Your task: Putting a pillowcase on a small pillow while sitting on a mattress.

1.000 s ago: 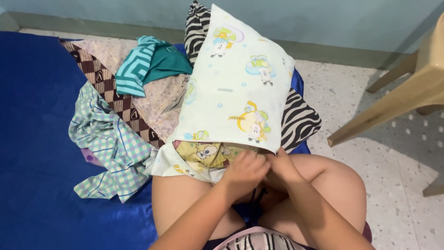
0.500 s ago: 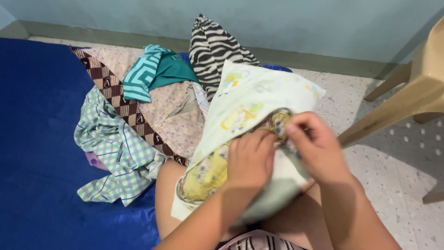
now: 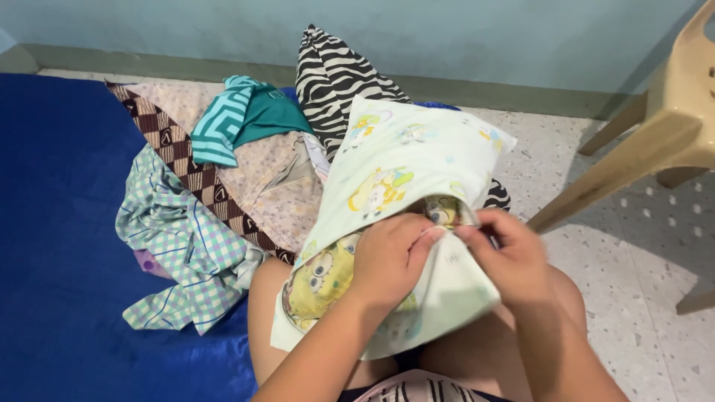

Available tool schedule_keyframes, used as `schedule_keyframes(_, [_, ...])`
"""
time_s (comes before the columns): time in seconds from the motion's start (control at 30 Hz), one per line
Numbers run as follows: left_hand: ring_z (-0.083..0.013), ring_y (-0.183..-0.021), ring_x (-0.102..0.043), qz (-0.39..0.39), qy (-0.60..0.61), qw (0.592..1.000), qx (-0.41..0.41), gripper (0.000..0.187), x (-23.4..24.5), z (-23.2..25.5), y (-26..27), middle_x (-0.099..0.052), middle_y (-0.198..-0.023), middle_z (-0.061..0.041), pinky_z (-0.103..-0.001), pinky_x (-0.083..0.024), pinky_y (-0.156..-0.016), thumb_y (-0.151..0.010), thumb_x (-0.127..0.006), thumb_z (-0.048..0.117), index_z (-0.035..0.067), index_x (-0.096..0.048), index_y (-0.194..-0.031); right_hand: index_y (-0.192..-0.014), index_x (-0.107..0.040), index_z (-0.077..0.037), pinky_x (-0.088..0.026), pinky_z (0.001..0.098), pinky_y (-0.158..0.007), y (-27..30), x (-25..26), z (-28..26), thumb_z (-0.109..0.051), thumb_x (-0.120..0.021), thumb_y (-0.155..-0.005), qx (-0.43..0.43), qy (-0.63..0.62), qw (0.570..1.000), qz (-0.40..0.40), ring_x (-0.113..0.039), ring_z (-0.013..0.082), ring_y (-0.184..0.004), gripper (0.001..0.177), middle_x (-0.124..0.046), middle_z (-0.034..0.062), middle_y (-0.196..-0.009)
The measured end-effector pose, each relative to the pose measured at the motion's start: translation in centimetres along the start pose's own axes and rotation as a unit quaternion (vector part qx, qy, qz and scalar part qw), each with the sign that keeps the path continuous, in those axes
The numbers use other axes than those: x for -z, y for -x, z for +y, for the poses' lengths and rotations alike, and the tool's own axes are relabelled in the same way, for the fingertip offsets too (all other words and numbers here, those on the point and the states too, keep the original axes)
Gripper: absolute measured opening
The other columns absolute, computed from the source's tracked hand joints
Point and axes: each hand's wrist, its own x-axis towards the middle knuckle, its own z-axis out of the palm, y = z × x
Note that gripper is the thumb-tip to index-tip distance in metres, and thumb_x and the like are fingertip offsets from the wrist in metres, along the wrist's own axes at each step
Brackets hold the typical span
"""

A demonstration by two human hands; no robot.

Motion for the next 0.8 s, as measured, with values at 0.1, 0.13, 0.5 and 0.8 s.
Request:
schedule_keyframes(0.1, [-0.0324, -0.089, -0.068, 0.005, -0.021, 1.000, -0.019, 0.017, 1.9, 1.8, -0.2, -0.073, -0.094, -0.007, -0.044, -0.053, -0.079, -0.092, -0.074, 0.027, 0.010, -0.073, -0.094, -0.109, -0.069, -0.003, -0.056, 0.0241, -0.076, -0.3, 1.0, -1.4, -0.005, -0.069, -0.094, 0.068, 0.058, 0.996, 0.009, -0.066, 0.0083, -0.086, 0.014, -0.072, -0.0001, -0.094])
schedule_keyframes(0.13, [-0.0324, -0.089, -0.068, 0.005, -0.023, 1.000, -0.019, 0.017, 2.0, 2.1, -0.3, -0.073, -0.094, -0.007, -0.044, -0.053, -0.079, -0.092, -0.074, 0.027, 0.010, -0.073, -0.094, -0.109, -0.069, -0.003, -0.056, 0.0241, -0.076, -0.6, 0.9, -1.5, -0.005, -0.069, -0.094, 0.069, 0.057, 0.996, 0.008, -0.066, 0.0083, -0.086, 0.014, -0.072, -0.0001, -0.094])
schedule_keyframes(0.5, [-0.0192, -0.076, -0.068, 0.041, 0.180, 0.965, 0.185, 0.013, 2.1, 1.3, -1.7, -0.072, -0.088, -0.010, -0.030, -0.056, -0.071, -0.099, -0.065, 0.012, 0.003, -0.068, -0.107, -0.116, -0.056, -0.003, -0.052, 0.0211, -0.077, -0.8, -1.3, 0.3, -0.005, -0.074, -0.097, 0.175, 0.017, 0.983, 0.055, -0.061, 0.0072, -0.088, 0.027, -0.065, 0.0015, -0.101])
schedule_keyframes(0.8, [-0.0328, -0.108, -0.067, -0.108, 0.074, 0.990, 0.043, 0.039, -1.6, -1.6, 2.4, -0.071, -0.115, -0.016, -0.042, -0.053, -0.094, -0.096, -0.070, 0.022, 0.004, -0.063, -0.129, -0.107, -0.071, -0.004, -0.052, 0.0229, -0.072, -1.7, -0.1, 4.8, -0.013, -0.068, -0.092, 0.003, 0.094, 0.995, -0.029, -0.064, 0.0075, -0.083, 0.017, -0.073, -0.0003, -0.091])
